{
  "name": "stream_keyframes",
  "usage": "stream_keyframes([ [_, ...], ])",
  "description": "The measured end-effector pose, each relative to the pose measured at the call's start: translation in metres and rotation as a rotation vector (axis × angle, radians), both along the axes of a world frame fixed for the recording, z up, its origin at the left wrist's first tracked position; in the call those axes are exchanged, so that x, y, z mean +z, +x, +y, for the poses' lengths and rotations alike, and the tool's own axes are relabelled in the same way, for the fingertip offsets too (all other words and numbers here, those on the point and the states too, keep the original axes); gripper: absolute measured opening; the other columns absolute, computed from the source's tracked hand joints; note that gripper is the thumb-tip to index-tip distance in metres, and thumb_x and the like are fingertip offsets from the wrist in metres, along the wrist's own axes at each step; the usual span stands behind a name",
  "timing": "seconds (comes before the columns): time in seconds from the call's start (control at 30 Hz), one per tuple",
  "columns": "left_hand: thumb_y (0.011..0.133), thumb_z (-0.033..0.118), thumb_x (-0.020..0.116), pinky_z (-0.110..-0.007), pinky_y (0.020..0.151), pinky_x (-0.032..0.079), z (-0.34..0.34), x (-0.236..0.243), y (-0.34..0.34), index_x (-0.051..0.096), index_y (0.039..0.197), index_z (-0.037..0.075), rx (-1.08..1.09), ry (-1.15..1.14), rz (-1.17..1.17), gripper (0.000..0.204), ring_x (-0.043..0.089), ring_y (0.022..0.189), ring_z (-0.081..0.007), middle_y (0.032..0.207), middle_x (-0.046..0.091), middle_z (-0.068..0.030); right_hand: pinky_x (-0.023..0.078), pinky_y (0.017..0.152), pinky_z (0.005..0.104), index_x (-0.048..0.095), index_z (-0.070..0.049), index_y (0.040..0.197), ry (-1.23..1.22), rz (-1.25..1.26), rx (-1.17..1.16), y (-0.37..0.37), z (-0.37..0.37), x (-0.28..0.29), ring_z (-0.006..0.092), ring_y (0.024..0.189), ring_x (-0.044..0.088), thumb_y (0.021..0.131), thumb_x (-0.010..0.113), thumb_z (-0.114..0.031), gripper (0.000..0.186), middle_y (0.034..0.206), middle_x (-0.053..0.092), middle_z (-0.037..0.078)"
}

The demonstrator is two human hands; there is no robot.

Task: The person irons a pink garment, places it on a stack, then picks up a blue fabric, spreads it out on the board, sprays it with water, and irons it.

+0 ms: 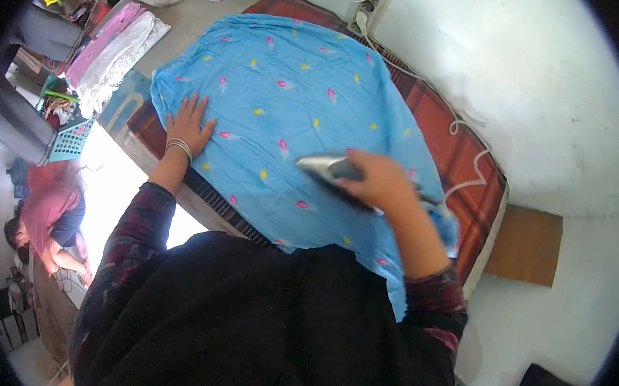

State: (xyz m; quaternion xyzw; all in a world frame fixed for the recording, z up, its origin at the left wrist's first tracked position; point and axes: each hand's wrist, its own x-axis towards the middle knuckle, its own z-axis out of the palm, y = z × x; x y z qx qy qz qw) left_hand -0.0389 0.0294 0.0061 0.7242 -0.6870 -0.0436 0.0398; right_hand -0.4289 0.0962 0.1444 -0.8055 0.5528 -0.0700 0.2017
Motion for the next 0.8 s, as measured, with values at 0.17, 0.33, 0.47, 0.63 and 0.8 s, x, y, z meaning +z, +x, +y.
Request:
stream_keyframes([
  [0.17,0.089,0.045,0.049,-0.061,0.11,0.018,0.002,-0.006,0.01,0.031,0.146,0.022,-0.057,-0.105,0.062,0.065,0.017,0.143,-0.0292,0.156,0.02,-0.0048,0.048,0.076,0.0462,0.057,-0.009,0.098,0.1,0.211,-0.092,0.102,0.048,-0.028,0.0372,0.09,0.061,0.075,0.07,-0.04,0.04,0.093,0.066,0.015],
  [0.33,0.086,0.039,0.056,-0.06,0.108,0.021,0.016,-0.004,0.036,0.036,0.143,0.021,-0.425,-0.206,0.078,0.063,0.021,0.141,-0.0308,0.153,0.024,-0.0062,0.049,0.075,0.0457,0.06,-0.011,0.103,-0.069,0.141,-0.657,0.092,0.011,-0.05,0.036,0.088,0.063,0.075,0.069,-0.044,0.044,0.091,0.067,0.016],
  [0.47,0.082,0.029,0.062,-0.058,0.106,0.027,0.02,-0.002,0.073,0.046,0.135,0.019,-0.635,-0.182,0.182,0.057,0.032,0.135,-0.0315,0.144,0.039,-0.0077,0.05,0.074,0.0446,0.062,-0.012,0.102,-0.106,0.212,-0.697,0.102,0.017,-0.038,0.0345,0.086,0.065,0.075,0.069,-0.045,0.043,0.089,0.067,0.015],
  [0.63,0.079,0.026,0.066,-0.05,0.102,0.035,0.005,-0.006,0.131,0.06,0.119,0.02,-0.845,-0.25,0.263,0.04,0.048,0.12,-0.024,0.123,0.055,-0.003,0.049,0.066,0.0455,0.061,-0.012,0.087,0.071,0.28,-0.289,0.174,0.079,-0.031,0.0339,0.078,0.064,0.071,0.072,-0.049,0.042,0.08,0.066,0.012],
  [0.8,0.076,0.017,0.069,-0.04,0.09,0.043,0.001,-0.002,0.127,0.065,0.095,0.015,-1.044,-0.354,0.299,0.02,0.059,0.098,-0.022,0.099,0.062,-0.0006,0.05,0.068,0.0437,0.063,-0.014,0.09,-0.071,0.249,-0.505,0.183,0.047,-0.037,0.0312,0.079,0.065,0.072,0.071,-0.048,0.04,0.08,0.067,0.01],
])
